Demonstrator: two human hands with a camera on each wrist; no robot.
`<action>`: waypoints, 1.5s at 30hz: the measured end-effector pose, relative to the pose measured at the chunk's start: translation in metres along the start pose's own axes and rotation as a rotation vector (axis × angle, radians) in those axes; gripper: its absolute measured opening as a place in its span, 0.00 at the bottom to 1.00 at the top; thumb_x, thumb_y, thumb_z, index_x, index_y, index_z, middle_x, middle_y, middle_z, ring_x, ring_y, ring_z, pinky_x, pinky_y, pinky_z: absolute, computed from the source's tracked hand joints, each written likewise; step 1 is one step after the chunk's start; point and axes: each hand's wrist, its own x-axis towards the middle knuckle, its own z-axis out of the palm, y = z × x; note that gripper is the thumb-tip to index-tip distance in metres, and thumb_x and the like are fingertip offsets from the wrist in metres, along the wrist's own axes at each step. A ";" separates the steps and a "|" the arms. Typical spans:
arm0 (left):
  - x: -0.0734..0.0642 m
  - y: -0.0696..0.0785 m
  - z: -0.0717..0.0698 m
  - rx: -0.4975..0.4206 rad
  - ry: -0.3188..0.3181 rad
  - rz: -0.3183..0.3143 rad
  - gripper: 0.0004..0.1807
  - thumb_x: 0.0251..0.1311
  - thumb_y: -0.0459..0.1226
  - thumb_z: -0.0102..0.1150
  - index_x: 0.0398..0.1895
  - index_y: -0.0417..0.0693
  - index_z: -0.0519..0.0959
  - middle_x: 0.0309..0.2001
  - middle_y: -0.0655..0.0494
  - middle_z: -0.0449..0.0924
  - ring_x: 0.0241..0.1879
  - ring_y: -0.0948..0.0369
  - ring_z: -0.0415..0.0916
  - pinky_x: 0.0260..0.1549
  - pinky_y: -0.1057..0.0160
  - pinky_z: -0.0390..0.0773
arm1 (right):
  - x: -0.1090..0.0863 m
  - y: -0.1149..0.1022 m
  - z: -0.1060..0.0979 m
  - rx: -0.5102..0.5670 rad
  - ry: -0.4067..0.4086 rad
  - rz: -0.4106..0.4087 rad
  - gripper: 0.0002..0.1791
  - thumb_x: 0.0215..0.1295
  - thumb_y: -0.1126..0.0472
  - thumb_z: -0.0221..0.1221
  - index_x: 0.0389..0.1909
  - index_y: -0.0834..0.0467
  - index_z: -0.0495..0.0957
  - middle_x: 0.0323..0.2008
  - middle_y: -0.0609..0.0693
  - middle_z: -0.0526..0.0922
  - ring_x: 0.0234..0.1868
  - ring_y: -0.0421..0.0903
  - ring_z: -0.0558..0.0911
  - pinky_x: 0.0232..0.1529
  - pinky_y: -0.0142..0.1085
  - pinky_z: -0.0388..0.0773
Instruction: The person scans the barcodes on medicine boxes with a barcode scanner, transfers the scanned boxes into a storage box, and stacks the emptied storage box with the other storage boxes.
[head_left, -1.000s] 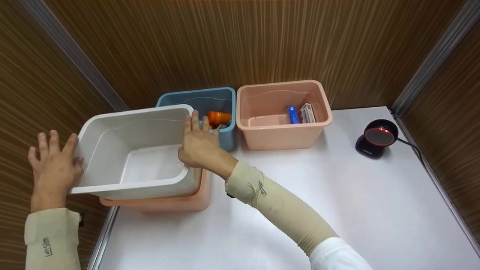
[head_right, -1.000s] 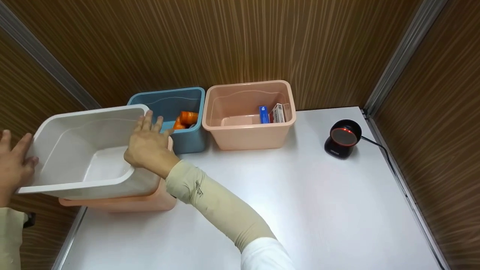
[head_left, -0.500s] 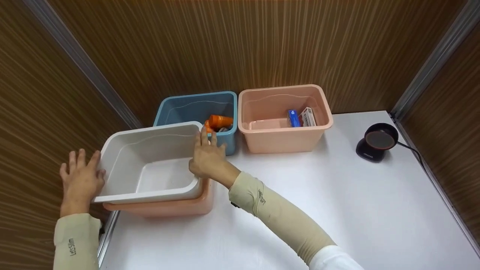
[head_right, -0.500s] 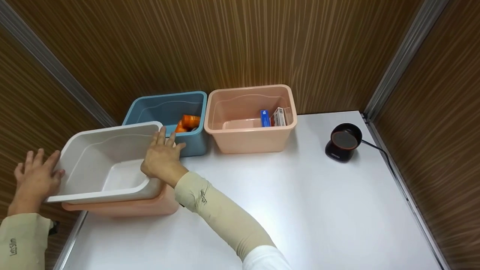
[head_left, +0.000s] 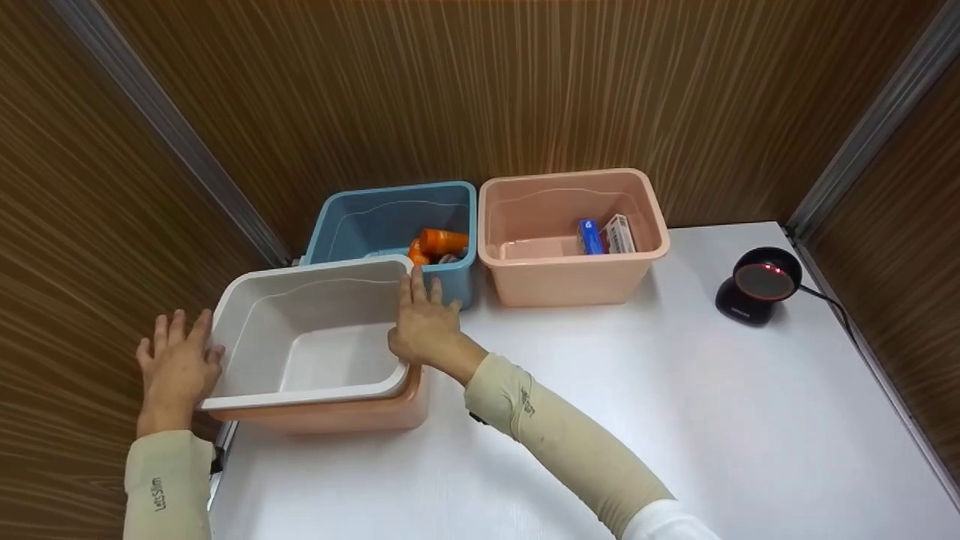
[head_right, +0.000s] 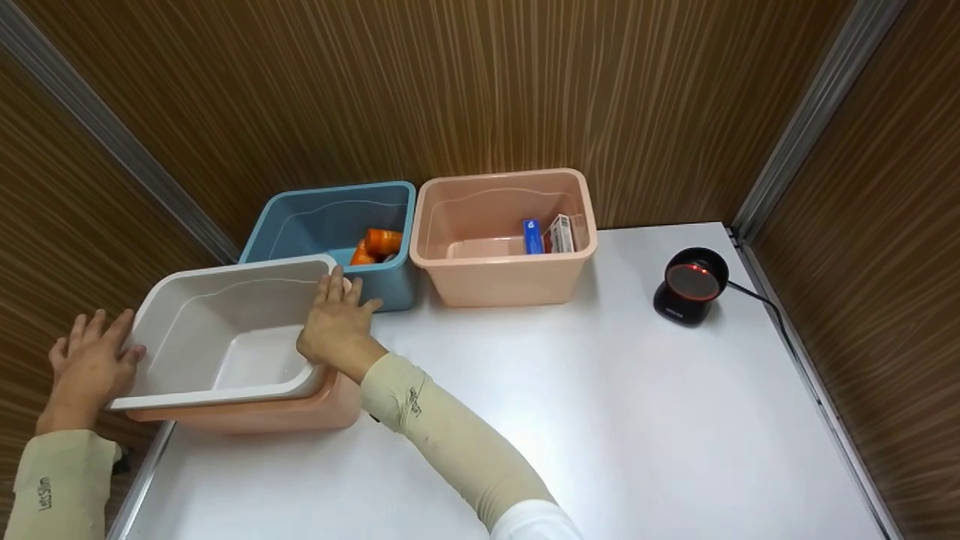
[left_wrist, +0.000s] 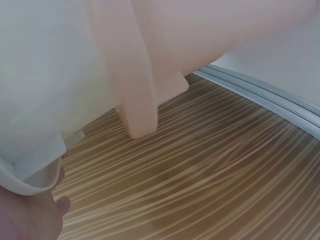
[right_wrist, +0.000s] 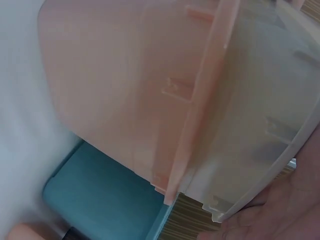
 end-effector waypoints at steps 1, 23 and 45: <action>0.000 0.000 0.001 -0.006 -0.005 -0.003 0.33 0.74 0.37 0.49 0.77 0.34 0.53 0.73 0.20 0.41 0.75 0.31 0.28 0.65 0.28 0.28 | 0.000 0.001 0.002 0.003 -0.002 0.001 0.48 0.70 0.48 0.52 0.81 0.59 0.39 0.81 0.57 0.35 0.78 0.62 0.47 0.67 0.67 0.54; -0.011 -0.005 0.015 -0.094 -0.093 -0.071 0.34 0.79 0.43 0.39 0.79 0.36 0.47 0.74 0.21 0.39 0.74 0.31 0.27 0.64 0.27 0.27 | -0.006 0.011 0.032 0.112 0.014 -0.009 0.48 0.72 0.48 0.52 0.81 0.59 0.36 0.81 0.55 0.33 0.76 0.65 0.52 0.65 0.69 0.57; -0.009 0.000 0.018 -0.397 -0.274 -0.273 0.37 0.79 0.55 0.30 0.82 0.60 0.31 0.76 0.27 0.40 0.69 0.24 0.48 0.58 0.22 0.52 | -0.013 0.019 0.045 0.318 0.090 -0.004 0.45 0.70 0.54 0.49 0.82 0.56 0.37 0.80 0.61 0.40 0.70 0.63 0.66 0.57 0.60 0.72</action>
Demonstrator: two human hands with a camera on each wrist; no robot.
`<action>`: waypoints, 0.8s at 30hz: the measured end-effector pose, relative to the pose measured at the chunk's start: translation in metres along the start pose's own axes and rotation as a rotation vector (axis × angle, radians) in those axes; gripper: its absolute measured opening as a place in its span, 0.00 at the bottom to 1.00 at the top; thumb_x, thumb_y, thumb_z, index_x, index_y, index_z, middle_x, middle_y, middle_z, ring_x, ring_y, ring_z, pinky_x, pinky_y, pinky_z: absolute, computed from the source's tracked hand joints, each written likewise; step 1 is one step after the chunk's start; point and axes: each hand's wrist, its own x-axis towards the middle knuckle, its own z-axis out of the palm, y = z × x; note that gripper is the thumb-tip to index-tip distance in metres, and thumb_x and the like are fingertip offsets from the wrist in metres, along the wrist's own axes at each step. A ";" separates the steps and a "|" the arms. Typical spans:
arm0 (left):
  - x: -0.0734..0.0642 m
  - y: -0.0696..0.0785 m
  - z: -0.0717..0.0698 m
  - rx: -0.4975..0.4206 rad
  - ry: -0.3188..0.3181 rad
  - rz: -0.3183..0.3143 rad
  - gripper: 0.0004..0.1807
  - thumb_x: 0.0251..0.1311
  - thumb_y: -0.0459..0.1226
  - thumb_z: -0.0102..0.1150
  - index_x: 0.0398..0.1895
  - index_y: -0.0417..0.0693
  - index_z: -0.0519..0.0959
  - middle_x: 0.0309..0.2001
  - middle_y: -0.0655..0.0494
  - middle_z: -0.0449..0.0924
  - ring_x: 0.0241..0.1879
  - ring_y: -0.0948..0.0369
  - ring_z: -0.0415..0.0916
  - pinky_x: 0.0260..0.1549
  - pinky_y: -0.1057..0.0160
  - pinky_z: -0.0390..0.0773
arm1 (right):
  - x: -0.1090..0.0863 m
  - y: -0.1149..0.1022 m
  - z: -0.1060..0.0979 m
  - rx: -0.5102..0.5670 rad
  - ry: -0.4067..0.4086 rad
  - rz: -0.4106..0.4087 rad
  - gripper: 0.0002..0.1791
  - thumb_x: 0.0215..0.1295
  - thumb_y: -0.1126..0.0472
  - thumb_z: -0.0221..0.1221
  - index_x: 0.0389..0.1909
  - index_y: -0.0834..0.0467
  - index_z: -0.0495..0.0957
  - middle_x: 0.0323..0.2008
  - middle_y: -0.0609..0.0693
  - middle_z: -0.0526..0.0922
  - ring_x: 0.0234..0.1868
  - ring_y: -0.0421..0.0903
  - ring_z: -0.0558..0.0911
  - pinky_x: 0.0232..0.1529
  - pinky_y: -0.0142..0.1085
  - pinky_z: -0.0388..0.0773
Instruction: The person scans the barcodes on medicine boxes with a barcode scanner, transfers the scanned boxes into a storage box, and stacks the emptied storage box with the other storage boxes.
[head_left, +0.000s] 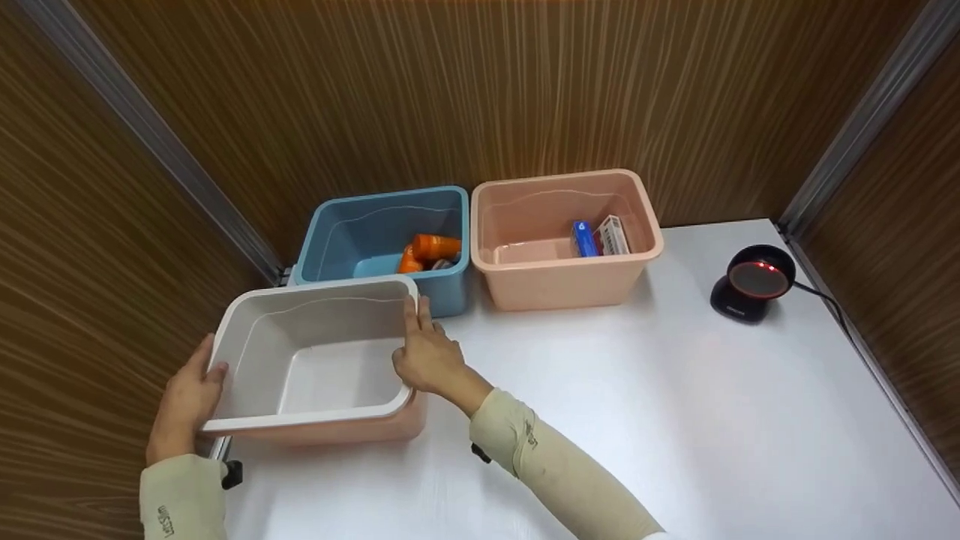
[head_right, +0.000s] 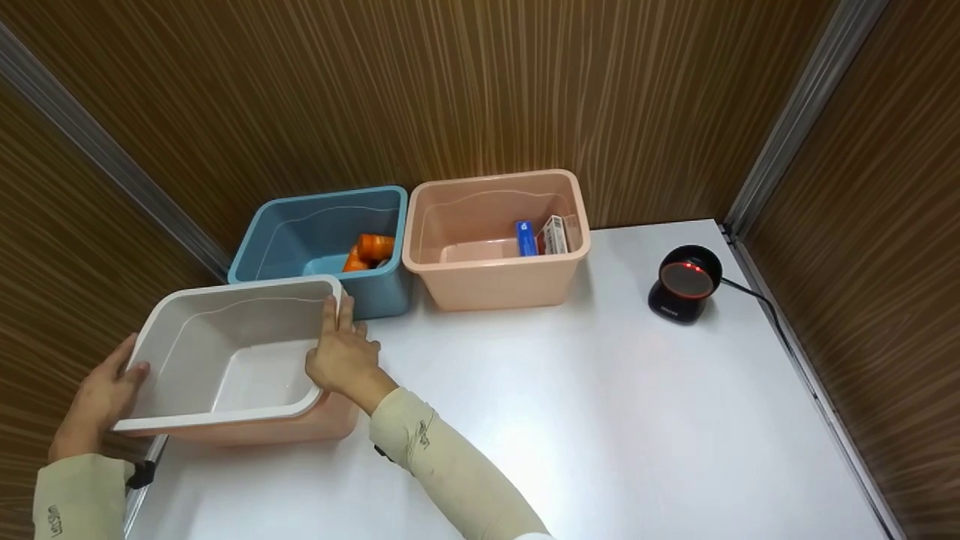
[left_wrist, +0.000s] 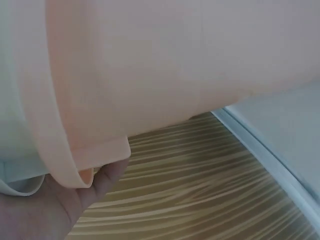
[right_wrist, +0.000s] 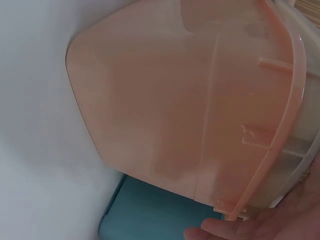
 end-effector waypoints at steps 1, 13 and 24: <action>0.001 0.000 0.000 -0.006 0.001 0.006 0.37 0.79 0.55 0.30 0.82 0.59 0.32 0.76 0.27 0.40 0.70 0.24 0.47 0.59 0.22 0.51 | -0.001 0.001 0.000 0.023 -0.001 -0.001 0.45 0.70 0.54 0.49 0.82 0.56 0.37 0.80 0.63 0.42 0.70 0.63 0.66 0.58 0.60 0.72; 0.017 0.013 0.007 -0.060 0.068 0.052 0.39 0.77 0.55 0.38 0.83 0.51 0.41 0.76 0.27 0.44 0.70 0.27 0.51 0.61 0.25 0.54 | -0.001 0.026 -0.011 0.177 0.056 -0.025 0.44 0.73 0.49 0.52 0.82 0.54 0.41 0.75 0.73 0.49 0.70 0.66 0.65 0.64 0.57 0.67; -0.052 0.063 0.058 -0.063 0.651 0.342 0.29 0.69 0.34 0.56 0.71 0.35 0.66 0.63 0.25 0.66 0.62 0.28 0.61 0.61 0.32 0.57 | -0.080 0.110 -0.033 0.074 0.350 -0.213 0.36 0.73 0.47 0.57 0.76 0.58 0.62 0.77 0.70 0.46 0.75 0.69 0.49 0.67 0.68 0.51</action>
